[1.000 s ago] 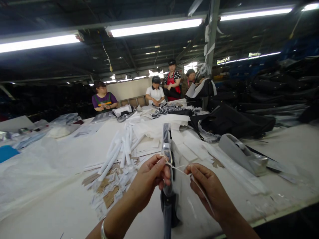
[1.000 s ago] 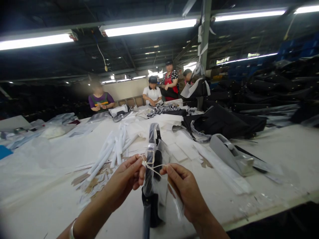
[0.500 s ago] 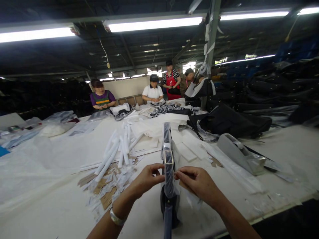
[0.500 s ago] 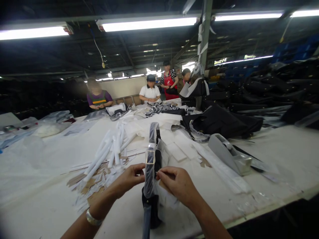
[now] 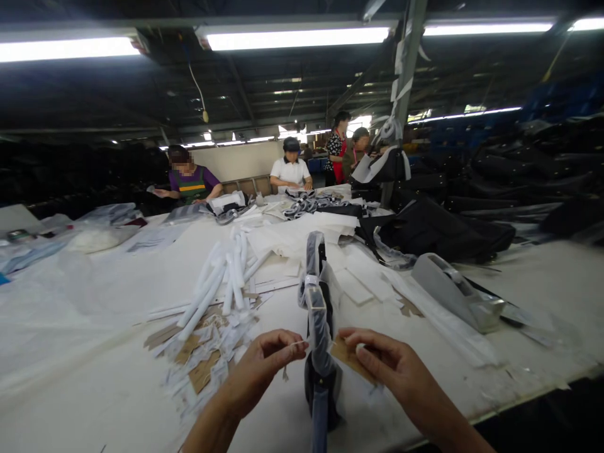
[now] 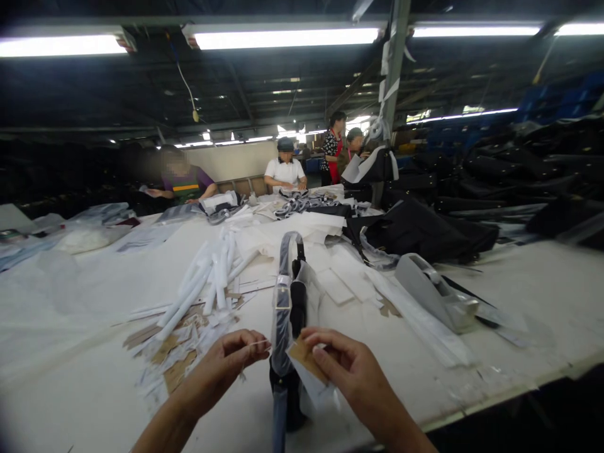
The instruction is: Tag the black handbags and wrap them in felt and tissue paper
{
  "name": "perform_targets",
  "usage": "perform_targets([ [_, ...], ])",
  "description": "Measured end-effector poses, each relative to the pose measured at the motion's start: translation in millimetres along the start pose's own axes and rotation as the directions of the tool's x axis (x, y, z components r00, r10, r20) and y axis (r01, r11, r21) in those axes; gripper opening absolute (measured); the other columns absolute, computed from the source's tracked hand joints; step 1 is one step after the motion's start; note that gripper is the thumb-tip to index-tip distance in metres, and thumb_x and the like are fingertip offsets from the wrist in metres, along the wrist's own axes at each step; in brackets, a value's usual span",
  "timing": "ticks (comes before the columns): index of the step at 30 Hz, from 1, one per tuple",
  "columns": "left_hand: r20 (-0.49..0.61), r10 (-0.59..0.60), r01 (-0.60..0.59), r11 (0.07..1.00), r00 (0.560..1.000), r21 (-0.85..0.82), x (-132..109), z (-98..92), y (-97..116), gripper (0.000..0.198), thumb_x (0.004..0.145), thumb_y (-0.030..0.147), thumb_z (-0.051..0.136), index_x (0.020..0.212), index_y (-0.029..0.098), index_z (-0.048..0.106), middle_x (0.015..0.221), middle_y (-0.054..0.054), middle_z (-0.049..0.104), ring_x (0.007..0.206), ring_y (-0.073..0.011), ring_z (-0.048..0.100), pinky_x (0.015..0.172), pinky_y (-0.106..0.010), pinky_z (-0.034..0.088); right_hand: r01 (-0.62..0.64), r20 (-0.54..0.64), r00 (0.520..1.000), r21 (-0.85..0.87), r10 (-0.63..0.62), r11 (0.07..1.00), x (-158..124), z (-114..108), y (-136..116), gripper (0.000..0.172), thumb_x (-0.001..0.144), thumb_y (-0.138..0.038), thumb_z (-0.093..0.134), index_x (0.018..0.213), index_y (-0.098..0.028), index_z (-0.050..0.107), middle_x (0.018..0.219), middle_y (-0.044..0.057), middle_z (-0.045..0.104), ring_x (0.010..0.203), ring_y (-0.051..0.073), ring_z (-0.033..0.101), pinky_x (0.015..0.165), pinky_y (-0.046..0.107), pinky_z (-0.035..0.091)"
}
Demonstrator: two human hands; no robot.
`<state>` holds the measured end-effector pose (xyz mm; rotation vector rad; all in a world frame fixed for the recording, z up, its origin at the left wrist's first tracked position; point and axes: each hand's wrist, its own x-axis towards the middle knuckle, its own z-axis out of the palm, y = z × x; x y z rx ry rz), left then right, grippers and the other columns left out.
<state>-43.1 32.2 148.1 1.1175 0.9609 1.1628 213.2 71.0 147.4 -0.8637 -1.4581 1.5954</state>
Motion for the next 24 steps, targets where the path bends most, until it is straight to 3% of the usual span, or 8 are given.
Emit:
perform_targets([
  [5,-0.057,0.160,-0.166,0.978,0.986,-0.128,-14,14.6,-8,0.015,0.087,0.033,0.070,0.088,0.020,0.077,0.096,-0.007,0.072,0.101,-0.0228,0.062,0.098,-0.035,0.043,0.000,0.153,0.985,0.438,-0.074,0.899,-13,4,10,0.038,0.092,-0.051,0.060,0.118,-0.027,0.073,0.132,0.013,0.065,0.119,0.030,0.063,0.099,0.043,0.052],
  [8,-0.048,0.245,-0.243,0.969,0.968,0.040,-16,17.6,-7,0.015,0.091,0.029,0.067,0.096,0.022,0.079,0.105,-0.006,0.073,0.109,-0.0230,0.061,0.100,-0.033,0.042,0.054,0.126,0.987,0.308,-0.097,0.950,-12,4,11,0.036,0.089,-0.038,0.070,0.124,-0.033,0.069,0.136,0.007,0.063,0.118,0.026,0.064,0.095,0.036,0.054],
  [11,-0.070,0.246,-0.235,0.962,0.967,0.138,-14,20.2,-6,0.018,0.092,0.031,0.066,0.101,0.023,0.079,0.103,-0.006,0.075,0.104,-0.0222,0.064,0.098,-0.033,0.045,0.126,0.012,0.992,-0.038,-0.126,0.991,-4,4,9,0.028,0.095,-0.039,0.062,0.118,-0.028,0.073,0.096,0.006,0.077,0.078,0.019,0.072,0.070,0.029,0.058],
  [13,-0.136,0.217,-0.203,0.973,0.967,0.112,-11,23.9,-7,0.022,0.090,0.036,0.067,0.104,0.022,0.078,0.097,-0.007,0.076,0.092,-0.0206,0.067,0.084,-0.030,0.051,0.157,-0.086,0.979,-0.249,-0.183,0.956,1,5,8,0.028,0.096,-0.042,0.059,0.111,-0.026,0.075,0.069,0.002,0.072,0.057,0.016,0.064,0.060,0.027,0.055],
  [15,-0.218,0.183,-0.166,0.982,0.959,0.094,-6,29.2,-7,0.027,0.088,0.040,0.070,0.103,0.020,0.078,0.087,-0.006,0.076,0.072,-0.0160,0.064,0.062,-0.024,0.049,0.194,-0.156,0.951,-0.369,-0.266,0.909,5,6,9,0.023,0.094,-0.042,0.062,0.103,-0.026,0.077,0.074,0.002,0.072,0.065,0.018,0.065,0.067,0.028,0.055],
  [19,-0.309,0.150,-0.109,0.983,0.939,0.146,-1,40.9,-4,0.030,0.082,0.042,0.074,0.100,0.019,0.079,0.066,-0.002,0.071,0.048,-0.0085,0.048,0.044,-0.020,0.035,0.336,-0.095,0.930,-0.177,-0.356,0.925,13,14,9,0.017,0.093,-0.040,0.064,0.089,-0.027,0.074,0.100,0.004,0.074,0.115,0.025,0.062,0.101,0.035,0.048],
  [22,-0.326,0.193,-0.141,0.974,0.925,0.176,-1,46.6,-1,0.024,0.076,0.037,0.079,0.094,0.021,0.081,0.084,-0.004,0.077,0.064,-0.0139,0.062,0.059,-0.023,0.048,0.325,-0.037,0.945,0.008,-0.325,0.946,20,21,5,0.021,0.096,-0.041,0.059,0.086,-0.026,0.070,0.089,0.002,0.074,0.099,0.023,0.068,0.094,0.036,0.053],
  [24,-0.340,0.211,-0.158,0.971,0.916,0.177,-2,48.3,0,0.020,0.076,0.035,0.079,0.092,0.022,0.081,0.094,-0.004,0.078,0.083,-0.0194,0.068,0.075,-0.026,0.053,0.312,-0.020,0.949,-0.088,-0.315,0.946,24,25,-1,0.019,0.095,-0.040,0.062,0.088,-0.026,0.072,0.088,0.002,0.075,0.088,0.021,0.070,0.087,0.032,0.056],
])
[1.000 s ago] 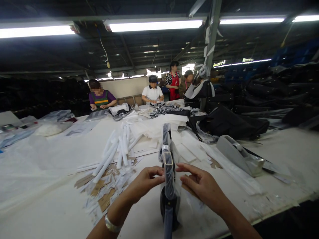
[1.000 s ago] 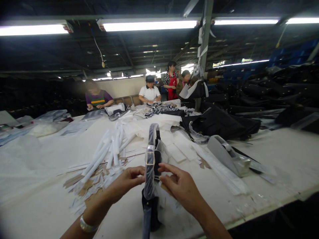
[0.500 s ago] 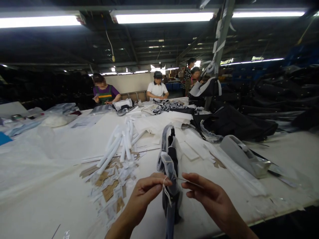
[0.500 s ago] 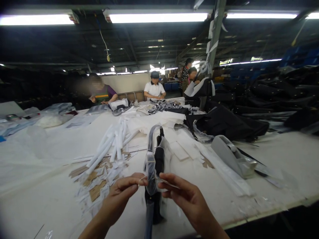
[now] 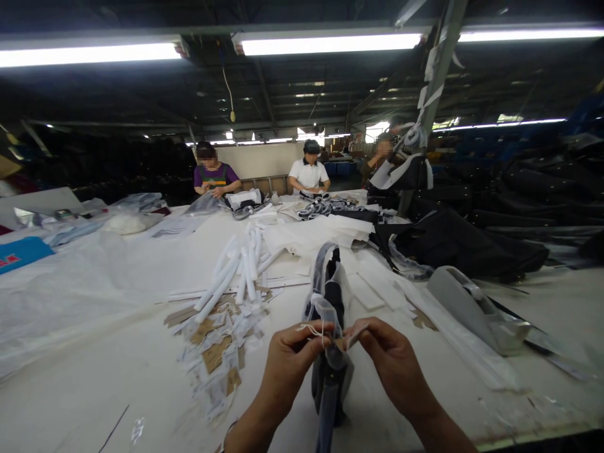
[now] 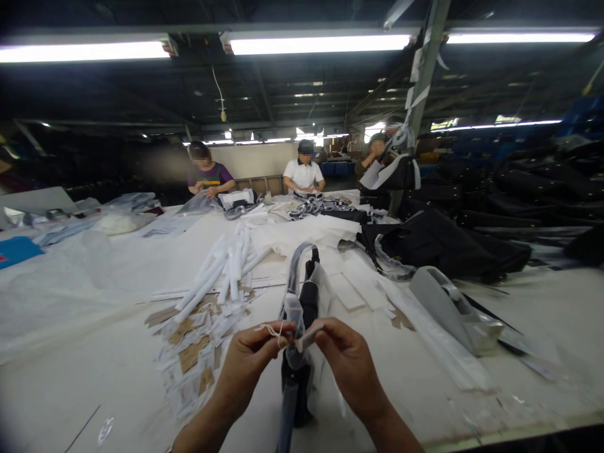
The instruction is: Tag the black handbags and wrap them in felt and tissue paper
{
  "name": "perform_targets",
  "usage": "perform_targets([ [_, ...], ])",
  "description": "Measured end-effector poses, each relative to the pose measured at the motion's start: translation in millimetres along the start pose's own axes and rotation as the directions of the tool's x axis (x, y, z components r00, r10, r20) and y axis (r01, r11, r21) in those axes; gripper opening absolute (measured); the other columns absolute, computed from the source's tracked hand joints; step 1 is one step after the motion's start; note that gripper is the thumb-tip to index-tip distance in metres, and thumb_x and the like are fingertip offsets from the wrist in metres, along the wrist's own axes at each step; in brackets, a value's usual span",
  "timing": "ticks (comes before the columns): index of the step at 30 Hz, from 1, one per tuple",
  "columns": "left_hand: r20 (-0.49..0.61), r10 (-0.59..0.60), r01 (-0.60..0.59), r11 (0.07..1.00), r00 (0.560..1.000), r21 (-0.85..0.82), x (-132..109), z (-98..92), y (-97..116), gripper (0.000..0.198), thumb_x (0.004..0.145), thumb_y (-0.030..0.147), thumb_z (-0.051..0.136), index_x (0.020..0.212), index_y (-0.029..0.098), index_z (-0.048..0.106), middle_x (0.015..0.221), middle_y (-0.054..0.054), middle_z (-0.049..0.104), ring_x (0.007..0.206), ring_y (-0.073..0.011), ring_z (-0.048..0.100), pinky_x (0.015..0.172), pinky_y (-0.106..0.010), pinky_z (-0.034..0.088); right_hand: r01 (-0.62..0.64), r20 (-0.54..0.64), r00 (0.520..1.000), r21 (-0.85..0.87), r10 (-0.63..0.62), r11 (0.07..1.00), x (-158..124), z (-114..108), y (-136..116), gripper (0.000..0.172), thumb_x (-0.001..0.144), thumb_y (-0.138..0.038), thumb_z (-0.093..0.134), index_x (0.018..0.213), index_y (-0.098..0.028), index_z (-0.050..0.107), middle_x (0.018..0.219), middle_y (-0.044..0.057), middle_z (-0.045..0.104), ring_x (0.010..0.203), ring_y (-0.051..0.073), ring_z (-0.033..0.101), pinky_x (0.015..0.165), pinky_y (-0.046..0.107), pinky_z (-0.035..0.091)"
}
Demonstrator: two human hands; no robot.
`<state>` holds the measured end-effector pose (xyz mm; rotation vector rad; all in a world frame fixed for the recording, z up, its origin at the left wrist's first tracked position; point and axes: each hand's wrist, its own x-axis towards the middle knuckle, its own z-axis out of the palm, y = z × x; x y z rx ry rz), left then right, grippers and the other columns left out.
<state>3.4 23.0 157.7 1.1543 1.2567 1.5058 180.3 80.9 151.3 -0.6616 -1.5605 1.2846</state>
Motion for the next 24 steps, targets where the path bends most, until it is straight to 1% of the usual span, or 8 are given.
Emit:
perform_targets([
  [3,0.000,0.016,-0.016,1.000,1.000,-0.018,-2,0.1,1,0.020,0.080,0.035,0.077,0.096,0.024,0.081,0.098,-0.004,0.078,0.098,-0.0240,0.069,0.091,-0.030,0.052,0.016,0.027,1.000,-0.243,-0.010,0.970,4,4,-9,0.020,0.090,-0.041,0.068,0.101,-0.026,0.077,0.102,0.003,0.077,0.099,0.024,0.071,0.091,0.031,0.055],
  [6,0.005,0.033,-0.033,0.999,0.999,-0.039,-4,0.5,0,0.023,0.082,0.035,0.075,0.102,0.024,0.079,0.103,-0.004,0.078,0.103,-0.0251,0.070,0.094,-0.031,0.052,0.036,0.010,0.999,-0.408,-0.035,0.912,5,7,-14,0.030,0.091,-0.041,0.067,0.118,-0.028,0.073,0.113,0.002,0.076,0.106,0.024,0.070,0.096,0.031,0.053],
  [8,-0.004,0.038,-0.038,0.999,0.999,-0.034,-5,1.0,-1,0.025,0.083,0.035,0.075,0.105,0.024,0.079,0.104,-0.004,0.078,0.102,-0.0255,0.070,0.093,-0.032,0.053,0.062,0.009,0.998,-0.497,-0.066,0.866,5,8,-16,0.040,0.092,-0.039,0.065,0.130,-0.029,0.065,0.107,0.001,0.077,0.101,0.023,0.072,0.092,0.031,0.055],
  [11,-0.008,0.036,-0.036,0.999,0.999,-0.018,-6,0.9,-1,0.027,0.083,0.035,0.075,0.106,0.023,0.078,0.105,-0.005,0.077,0.101,-0.0265,0.071,0.092,-0.033,0.054,0.128,0.057,0.991,-0.617,-0.118,0.777,6,9,-17,0.050,0.094,-0.037,0.062,0.142,-0.030,0.054,0.097,0.001,0.079,0.090,0.023,0.074,0.081,0.030,0.056],
  [13,0.000,0.032,-0.032,0.999,1.000,-0.008,-6,-0.1,1,0.028,0.083,0.036,0.076,0.107,0.023,0.078,0.105,-0.005,0.077,0.101,-0.0268,0.071,0.091,-0.033,0.055,0.182,0.093,0.982,-0.685,-0.164,0.705,7,10,-18,0.049,0.095,-0.037,0.059,0.143,-0.031,0.053,0.096,0.003,0.078,0.085,0.023,0.073,0.077,0.029,0.056],
  [16,0.008,0.019,-0.019,1.000,1.000,-0.017,-5,-1.7,5,0.030,0.082,0.038,0.077,0.108,0.023,0.077,0.106,-0.005,0.077,0.101,-0.0269,0.071,0.092,-0.033,0.055,0.240,0.144,0.968,-0.761,-0.204,0.603,10,11,-18,0.046,0.097,-0.037,0.056,0.142,-0.032,0.054,0.090,0.004,0.078,0.078,0.023,0.072,0.075,0.031,0.054],
  [19,-0.023,0.000,-0.001,0.999,1.000,-0.041,-4,-1.6,7,0.031,0.081,0.039,0.078,0.108,0.023,0.078,0.105,-0.005,0.077,0.103,-0.0275,0.071,0.093,-0.034,0.055,0.199,0.121,0.977,-0.804,-0.173,0.561,13,14,-20,0.048,0.096,-0.040,0.056,0.143,-0.032,0.053,0.086,0.005,0.077,0.075,0.023,0.072,0.074,0.032,0.054],
  [24,-0.115,0.011,-0.013,1.000,0.993,-0.017,-3,3.0,0,0.029,0.077,0.040,0.080,0.101,0.023,0.079,0.100,-0.004,0.078,0.097,-0.0273,0.073,0.088,-0.033,0.058,0.075,0.029,0.996,-0.798,-0.086,0.598,17,21,-19,0.052,0.094,-0.042,0.057,0.145,-0.033,0.050,0.086,0.001,0.077,0.074,0.023,0.073,0.064,0.029,0.053],
])
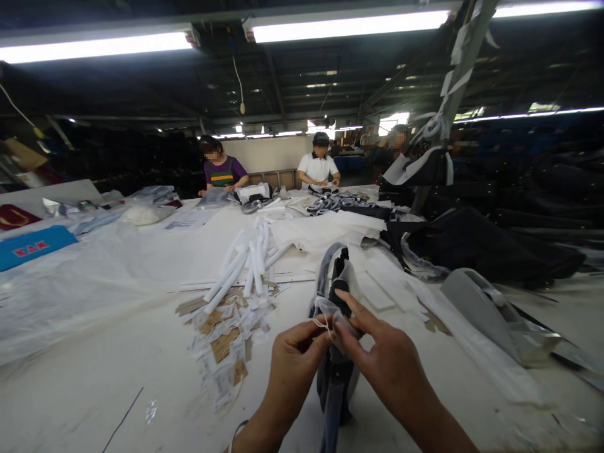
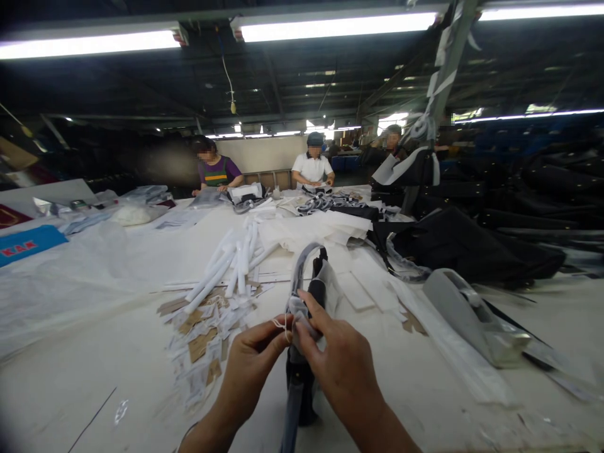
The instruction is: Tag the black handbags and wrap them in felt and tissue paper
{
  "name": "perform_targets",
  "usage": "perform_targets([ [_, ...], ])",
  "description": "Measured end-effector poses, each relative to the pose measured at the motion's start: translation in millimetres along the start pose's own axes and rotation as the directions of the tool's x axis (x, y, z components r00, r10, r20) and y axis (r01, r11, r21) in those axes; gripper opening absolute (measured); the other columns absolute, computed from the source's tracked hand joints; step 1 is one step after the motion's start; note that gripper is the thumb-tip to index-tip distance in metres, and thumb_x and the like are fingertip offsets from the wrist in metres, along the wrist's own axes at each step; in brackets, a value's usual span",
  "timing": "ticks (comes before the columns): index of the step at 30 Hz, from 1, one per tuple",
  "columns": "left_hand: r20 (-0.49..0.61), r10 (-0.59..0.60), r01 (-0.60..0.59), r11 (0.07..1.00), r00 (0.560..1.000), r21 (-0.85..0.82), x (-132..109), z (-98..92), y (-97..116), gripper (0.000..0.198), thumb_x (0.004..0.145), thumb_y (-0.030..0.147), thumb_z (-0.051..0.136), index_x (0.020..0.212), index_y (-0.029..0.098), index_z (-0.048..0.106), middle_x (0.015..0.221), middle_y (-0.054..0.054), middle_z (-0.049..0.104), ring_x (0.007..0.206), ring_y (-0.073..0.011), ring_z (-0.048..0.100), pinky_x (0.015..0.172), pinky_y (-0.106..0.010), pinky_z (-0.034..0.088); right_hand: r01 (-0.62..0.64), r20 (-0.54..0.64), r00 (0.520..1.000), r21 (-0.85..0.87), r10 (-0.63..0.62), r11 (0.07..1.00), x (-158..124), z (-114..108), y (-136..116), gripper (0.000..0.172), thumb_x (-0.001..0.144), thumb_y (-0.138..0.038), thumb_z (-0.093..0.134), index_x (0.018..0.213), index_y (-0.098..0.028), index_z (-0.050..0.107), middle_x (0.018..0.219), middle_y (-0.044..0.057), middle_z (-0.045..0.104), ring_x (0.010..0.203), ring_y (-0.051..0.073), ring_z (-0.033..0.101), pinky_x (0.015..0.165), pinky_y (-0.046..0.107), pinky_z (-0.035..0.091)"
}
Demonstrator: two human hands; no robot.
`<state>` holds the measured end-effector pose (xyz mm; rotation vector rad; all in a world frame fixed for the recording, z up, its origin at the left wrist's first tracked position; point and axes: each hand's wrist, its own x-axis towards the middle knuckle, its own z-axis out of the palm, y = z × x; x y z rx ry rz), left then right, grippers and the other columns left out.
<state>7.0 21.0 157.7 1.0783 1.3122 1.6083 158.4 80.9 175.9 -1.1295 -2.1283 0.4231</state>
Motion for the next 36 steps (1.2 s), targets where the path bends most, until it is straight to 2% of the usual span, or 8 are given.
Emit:
perform_targets([
  [7,-0.066,0.009,-0.006,0.999,0.998,0.036,-1,0.9,-10,0.031,0.076,0.039,0.080,0.104,0.023,0.078,0.100,-0.005,0.078,0.095,-0.0260,0.073,0.084,-0.031,0.058,0.122,-0.049,0.992,0.101,-0.117,0.987,-1,8,6,0.046,0.097,-0.036,0.053,0.142,-0.029,0.053,0.097,0.005,0.076,0.084,0.023,0.070,0.078,0.032,0.054],
  [14,0.208,0.211,-0.271,0.906,0.955,0.324,9,-7.3,16,0.016,0.079,0.021,0.075,0.095,0.024,0.079,0.101,-0.005,0.075,0.086,-0.0198,0.070,0.075,-0.026,0.056,0.301,0.246,0.901,0.239,-0.357,0.923,14,-23,5,0.053,0.098,-0.020,0.044,0.150,-0.029,0.043,0.106,0.005,0.074,0.092,0.021,0.068,0.087,0.034,0.053],
  [19,0.336,0.294,-0.434,0.749,0.895,0.501,9,-8.2,35,0.022,0.080,0.008,0.069,0.095,0.023,0.076,0.095,-0.003,0.073,0.077,-0.0147,0.067,0.073,-0.023,0.051,0.123,0.306,0.919,0.376,-0.248,0.919,18,-28,0,0.047,0.102,-0.029,0.039,0.149,-0.029,0.045,0.124,0.004,0.070,0.109,0.021,0.067,0.093,0.032,0.051],
  [23,0.402,0.381,-0.554,0.600,0.832,0.577,0,-4.4,41,0.028,0.086,0.010,0.064,0.107,0.026,0.072,0.098,-0.003,0.072,0.083,-0.0159,0.067,0.075,-0.023,0.051,-0.054,0.300,0.949,0.461,-0.099,0.886,21,-28,0,0.042,0.103,-0.036,0.040,0.139,-0.025,0.057,0.110,0.004,0.074,0.101,0.022,0.069,0.092,0.033,0.050],
  [26,0.442,0.469,-0.631,0.406,0.765,0.661,-9,-3.5,41,0.031,0.091,0.011,0.057,0.116,0.027,0.068,0.095,-0.004,0.072,0.085,-0.0177,0.067,0.073,-0.025,0.050,-0.221,0.388,0.920,0.621,-0.050,0.752,22,-27,2,0.041,0.098,-0.039,0.053,0.136,-0.025,0.059,0.099,0.002,0.076,0.098,0.021,0.068,0.094,0.034,0.048],
  [29,0.438,0.531,-0.627,0.248,0.725,0.738,-19,-4.2,36,0.040,0.089,0.008,0.056,0.123,0.027,0.062,0.081,-0.002,0.067,0.074,-0.0173,0.064,0.066,-0.025,0.048,-0.397,0.457,0.889,0.788,-0.014,0.471,16,-19,5,0.049,0.090,-0.038,0.069,0.136,-0.024,0.057,0.091,-0.001,0.074,0.093,0.017,0.067,0.094,0.031,0.048],
  [33,0.328,0.585,-0.559,0.268,0.742,0.785,-29,-1.2,26,0.032,0.084,0.006,0.059,0.109,0.027,0.064,0.077,0.000,0.064,0.070,-0.0156,0.062,0.065,-0.024,0.048,-0.503,0.509,0.861,0.855,-0.016,0.127,3,-7,7,0.053,0.083,-0.032,0.078,0.131,-0.024,0.058,0.090,-0.003,0.069,0.088,0.012,0.065,0.088,0.026,0.047],
  [36,0.299,0.613,-0.561,0.290,0.731,0.775,-33,4.3,23,0.028,0.084,0.006,0.060,0.103,0.027,0.065,0.077,0.001,0.066,0.071,-0.0142,0.063,0.066,-0.022,0.049,-0.492,0.494,0.869,0.863,0.013,0.117,-3,-5,9,0.047,0.084,-0.033,0.075,0.127,-0.023,0.060,0.090,-0.002,0.067,0.085,0.013,0.063,0.084,0.027,0.048],
])
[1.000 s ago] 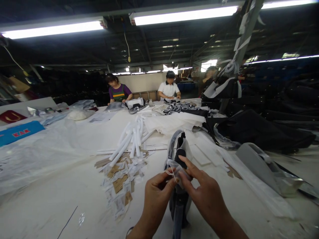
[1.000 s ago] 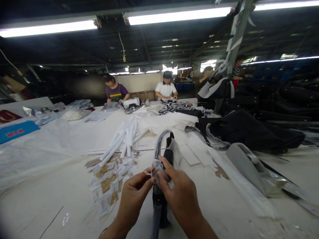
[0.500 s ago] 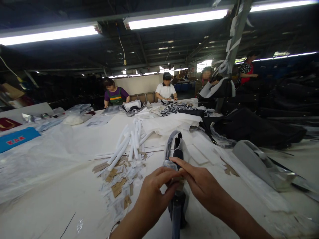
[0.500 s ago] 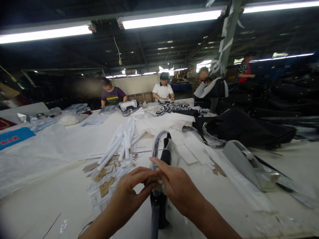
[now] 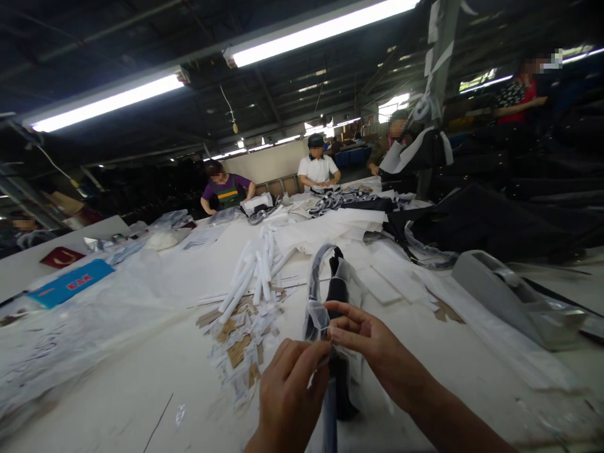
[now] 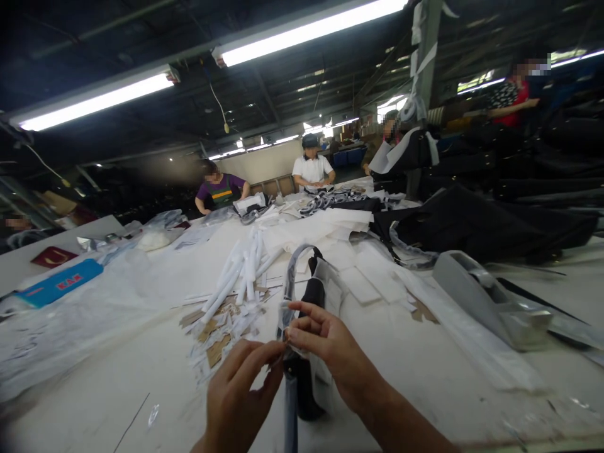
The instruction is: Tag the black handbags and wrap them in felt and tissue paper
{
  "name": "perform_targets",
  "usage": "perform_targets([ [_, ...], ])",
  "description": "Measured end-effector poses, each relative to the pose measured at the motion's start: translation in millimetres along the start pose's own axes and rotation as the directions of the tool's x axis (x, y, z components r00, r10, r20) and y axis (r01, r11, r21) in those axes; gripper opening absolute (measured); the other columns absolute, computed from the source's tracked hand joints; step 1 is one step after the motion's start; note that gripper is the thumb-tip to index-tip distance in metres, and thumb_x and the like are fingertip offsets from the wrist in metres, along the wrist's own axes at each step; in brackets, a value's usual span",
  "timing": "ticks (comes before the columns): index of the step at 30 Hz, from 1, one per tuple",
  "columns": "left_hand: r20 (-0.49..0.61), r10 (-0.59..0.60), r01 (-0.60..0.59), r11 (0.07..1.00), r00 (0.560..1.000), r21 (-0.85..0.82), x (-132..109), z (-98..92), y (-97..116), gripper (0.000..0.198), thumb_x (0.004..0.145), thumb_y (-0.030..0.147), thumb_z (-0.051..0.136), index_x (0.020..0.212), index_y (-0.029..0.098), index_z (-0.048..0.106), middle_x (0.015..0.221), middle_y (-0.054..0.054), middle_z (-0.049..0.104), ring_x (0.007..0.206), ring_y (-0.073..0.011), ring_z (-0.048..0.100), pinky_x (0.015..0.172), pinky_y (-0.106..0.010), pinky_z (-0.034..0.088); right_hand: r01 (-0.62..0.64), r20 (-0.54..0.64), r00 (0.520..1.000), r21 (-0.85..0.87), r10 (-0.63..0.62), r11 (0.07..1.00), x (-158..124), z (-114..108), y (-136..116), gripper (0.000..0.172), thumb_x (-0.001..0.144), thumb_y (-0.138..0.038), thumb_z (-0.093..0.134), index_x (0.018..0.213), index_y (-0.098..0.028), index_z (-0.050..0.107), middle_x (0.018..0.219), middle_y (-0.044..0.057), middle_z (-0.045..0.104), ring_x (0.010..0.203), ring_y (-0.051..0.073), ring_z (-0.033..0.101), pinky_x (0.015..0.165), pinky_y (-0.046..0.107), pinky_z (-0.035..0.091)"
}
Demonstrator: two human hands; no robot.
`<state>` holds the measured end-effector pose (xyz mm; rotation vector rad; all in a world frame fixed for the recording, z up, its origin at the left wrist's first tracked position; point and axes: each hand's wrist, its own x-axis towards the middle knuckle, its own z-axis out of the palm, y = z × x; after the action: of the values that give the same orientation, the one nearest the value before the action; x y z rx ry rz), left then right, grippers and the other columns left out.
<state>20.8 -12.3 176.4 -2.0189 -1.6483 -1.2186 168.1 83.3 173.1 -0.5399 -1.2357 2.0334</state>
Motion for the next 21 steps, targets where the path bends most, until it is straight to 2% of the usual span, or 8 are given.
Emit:
perform_targets([
  [2,-0.016,-0.069,0.068,0.997,0.997,-0.047,1,1.3,3,0.024,0.085,0.008,0.061,0.099,0.027,0.066,0.078,0.002,0.067,0.069,-0.0127,0.064,0.066,-0.022,0.050,0.101,-0.073,0.991,-0.158,-0.114,0.982,-3,-2,0,0.042,0.084,-0.032,0.073,0.123,-0.023,0.061,0.088,-0.002,0.066,0.087,0.015,0.063,0.088,0.030,0.047],
  [4,-0.006,-0.248,0.243,0.955,0.969,-0.170,2,2.3,4,0.014,0.085,0.014,0.066,0.094,0.025,0.066,0.076,0.002,0.067,0.067,-0.0121,0.064,0.064,-0.021,0.051,0.233,-0.129,0.943,-0.402,-0.306,0.886,-7,-5,1,0.037,0.084,-0.029,0.071,0.119,-0.024,0.063,0.088,-0.002,0.066,0.093,0.018,0.063,0.095,0.034,0.045],
  [7,0.095,-0.543,0.529,0.740,0.834,-0.415,2,4.3,5,0.018,0.079,0.029,0.076,0.091,0.020,0.066,0.072,0.002,0.065,0.063,-0.0124,0.064,0.060,-0.021,0.052,0.365,-0.092,0.829,-0.657,-0.551,0.659,-10,-8,6,0.032,0.083,-0.024,0.069,0.115,-0.026,0.063,0.089,-0.002,0.068,0.102,0.021,0.063,0.102,0.038,0.042],
  [10,0.145,-0.664,0.625,0.575,0.734,-0.528,1,5.6,6,0.027,0.073,0.034,0.081,0.089,0.018,0.066,0.072,0.002,0.062,0.064,-0.0114,0.061,0.060,-0.019,0.051,0.450,-0.030,0.714,-0.746,-0.699,0.492,-11,-9,12,0.031,0.084,-0.019,0.066,0.114,-0.026,0.061,0.088,-0.002,0.069,0.109,0.022,0.061,0.109,0.042,0.037],
  [14,0.090,-0.657,0.598,0.610,0.748,-0.520,1,4.2,8,0.029,0.071,0.034,0.083,0.088,0.018,0.067,0.072,0.002,0.062,0.066,-0.0107,0.061,0.065,-0.019,0.051,0.487,0.109,0.502,-0.855,-0.858,0.177,-12,-10,17,0.039,0.081,-0.011,0.066,0.116,-0.026,0.060,0.084,-0.003,0.071,0.111,0.024,0.061,0.118,0.054,0.023],
  [16,0.086,-0.664,0.599,0.600,0.742,-0.531,0,3.7,8,0.032,0.068,0.035,0.085,0.087,0.018,0.067,0.071,0.002,0.063,0.066,-0.0108,0.062,0.065,-0.019,0.052,0.460,0.168,0.431,-0.886,-0.887,0.056,-13,-10,19,0.042,0.080,-0.009,0.065,0.118,-0.026,0.060,0.080,-0.004,0.071,0.110,0.024,0.062,0.118,0.056,0.021],
  [19,0.076,-0.710,0.619,0.551,0.700,-0.560,-3,4.0,6,0.036,0.066,0.037,0.087,0.087,0.017,0.067,0.070,0.002,0.064,0.064,-0.0102,0.061,0.061,-0.017,0.051,0.426,0.162,0.408,-0.904,-0.898,0.031,-13,-10,23,0.038,0.080,-0.007,0.063,0.113,-0.025,0.063,0.080,-0.003,0.071,0.107,0.024,0.064,0.118,0.056,0.023],
  [21,0.044,-0.704,0.613,0.584,0.709,-0.533,-4,2.7,7,0.035,0.066,0.037,0.087,0.087,0.017,0.068,0.071,0.000,0.065,0.064,-0.0113,0.063,0.061,-0.018,0.053,0.417,0.098,0.464,-0.901,-0.881,0.120,-10,-11,24,0.034,0.080,-0.008,0.063,0.109,-0.026,0.064,0.083,-0.003,0.071,0.105,0.024,0.065,0.117,0.056,0.024],
])
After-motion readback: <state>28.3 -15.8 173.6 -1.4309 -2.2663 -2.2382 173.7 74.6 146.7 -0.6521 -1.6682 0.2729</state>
